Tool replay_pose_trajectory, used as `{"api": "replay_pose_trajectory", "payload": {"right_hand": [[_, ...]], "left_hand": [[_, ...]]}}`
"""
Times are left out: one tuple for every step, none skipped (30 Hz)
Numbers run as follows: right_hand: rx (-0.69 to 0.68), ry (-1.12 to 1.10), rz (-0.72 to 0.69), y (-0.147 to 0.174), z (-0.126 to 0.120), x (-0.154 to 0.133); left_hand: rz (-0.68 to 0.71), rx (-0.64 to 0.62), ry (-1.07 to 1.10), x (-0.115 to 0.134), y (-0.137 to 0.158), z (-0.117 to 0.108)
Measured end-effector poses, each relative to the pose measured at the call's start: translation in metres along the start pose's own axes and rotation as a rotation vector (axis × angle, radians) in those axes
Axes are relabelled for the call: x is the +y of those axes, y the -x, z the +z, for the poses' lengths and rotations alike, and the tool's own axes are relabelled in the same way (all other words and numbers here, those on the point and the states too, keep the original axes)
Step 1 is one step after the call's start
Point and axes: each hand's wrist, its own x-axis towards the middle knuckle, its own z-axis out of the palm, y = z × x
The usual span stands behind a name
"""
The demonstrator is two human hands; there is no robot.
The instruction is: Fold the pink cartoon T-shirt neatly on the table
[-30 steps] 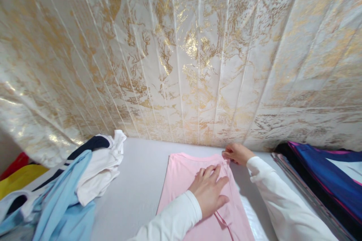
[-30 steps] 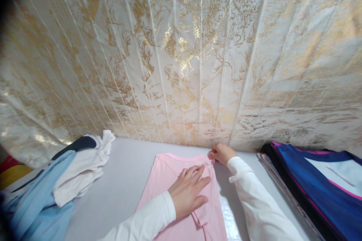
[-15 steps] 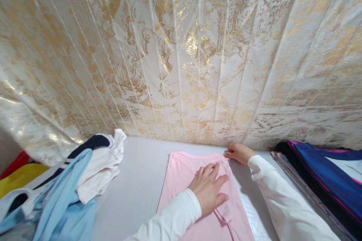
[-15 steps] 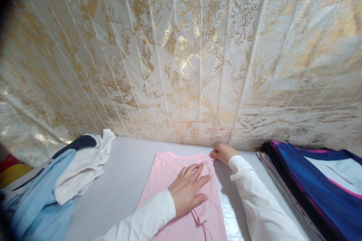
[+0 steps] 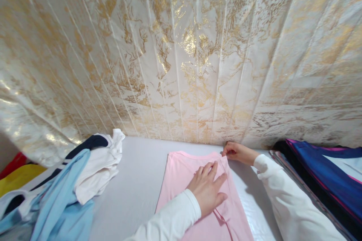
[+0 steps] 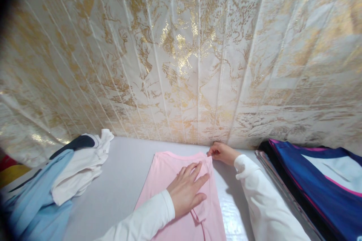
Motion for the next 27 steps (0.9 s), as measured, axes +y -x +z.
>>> {"api": "replay_pose_trajectory", "payload": {"right_hand": [[0.005,0.018,-0.005,-0.001,0.000,0.000],[0.013,0.038,-0.010,-0.001,0.001,0.000],[0.021,0.060,-0.013,-0.002,0.001,0.000],[0.029,0.082,-0.016,-0.002,0.001,0.000],[0.036,0.104,-0.018,-0.003,0.002,-0.001],[0.044,0.125,-0.019,-0.004,0.003,-0.001],[0.051,0.142,-0.018,-0.004,0.003,-0.002],[0.056,0.158,-0.015,-0.005,0.004,-0.003],[0.062,0.169,-0.010,-0.005,0.005,-0.004],[0.069,0.178,-0.005,-0.006,0.006,-0.005],[0.078,0.183,0.000,-0.006,0.007,-0.006],[0.087,0.185,0.005,-0.006,0.008,-0.007],[0.096,0.184,0.010,-0.005,0.008,-0.008],[0.105,0.181,0.018,-0.005,0.007,-0.008],[0.115,0.176,0.030,-0.003,0.005,-0.008],[0.124,0.168,0.046,-0.002,0.004,-0.007],[0.135,0.160,0.066,0.001,0.001,-0.006],[0.148,0.153,0.089,0.003,-0.001,-0.004],[0.165,0.147,0.114,0.006,-0.003,-0.003],[0.184,0.144,0.139,0.009,-0.004,-0.003],[0.203,0.143,0.162,0.012,-0.004,-0.004],[0.219,0.146,0.180,0.014,-0.003,-0.007],[0.233,0.143,0.188,0.017,0.000,-0.012],[0.244,0.123,0.182,0.018,0.003,-0.018],[0.253,0.087,0.162,0.019,0.007,-0.026],[0.264,0.034,0.130,0.020,0.011,-0.034],[0.280,-0.027,0.096,0.021,0.015,-0.043]], "left_hand": [[0.013,0.003,-0.008,0.001,0.000,-0.002],[0.039,0.006,-0.016,0.003,0.001,-0.005],[0.075,0.005,-0.022,0.005,0.001,-0.008],[0.113,0.003,-0.027,0.006,0.001,-0.011],[0.147,0.000,-0.031,0.008,0.001,-0.014],[0.171,-0.004,-0.035,0.010,0.001,-0.016],[0.182,-0.007,-0.040,0.011,0.001,-0.019],[0.185,-0.007,-0.045,0.012,0.001,-0.020],[0.184,-0.006,-0.050,0.013,0.001,-0.021],[0.182,-0.004,-0.054,0.013,0.001,-0.022],[0.180,-0.002,-0.057,0.013,0.001,-0.023],[0.179,0.001,-0.058,0.013,0.001,-0.023],[0.179,0.003,-0.058,0.013,0.002,-0.024],[0.178,0.004,-0.057,0.013,0.002,-0.024],[0.176,0.006,-0.056,0.012,0.002,-0.024],[0.172,0.008,-0.055,0.012,0.003,-0.024],[0.169,0.009,-0.054,0.012,0.003,-0.023],[0.165,0.009,-0.052,0.011,0.004,-0.023],[0.162,0.009,-0.049,0.011,0.004,-0.021],[0.158,0.007,-0.044,0.011,0.004,-0.019],[0.150,0.006,-0.038,0.011,0.004,-0.018],[0.137,0.004,-0.031,0.011,0.004,-0.016],[0.120,0.002,-0.022,0.011,0.004,-0.015],[0.098,-0.002,-0.014,0.011,0.003,-0.015],[0.059,-0.008,-0.007,0.011,0.003,-0.016],[0.000,-0.014,-0.004,0.010,0.003,-0.019],[-0.075,-0.016,-0.007,0.009,0.003,-0.023]]}}
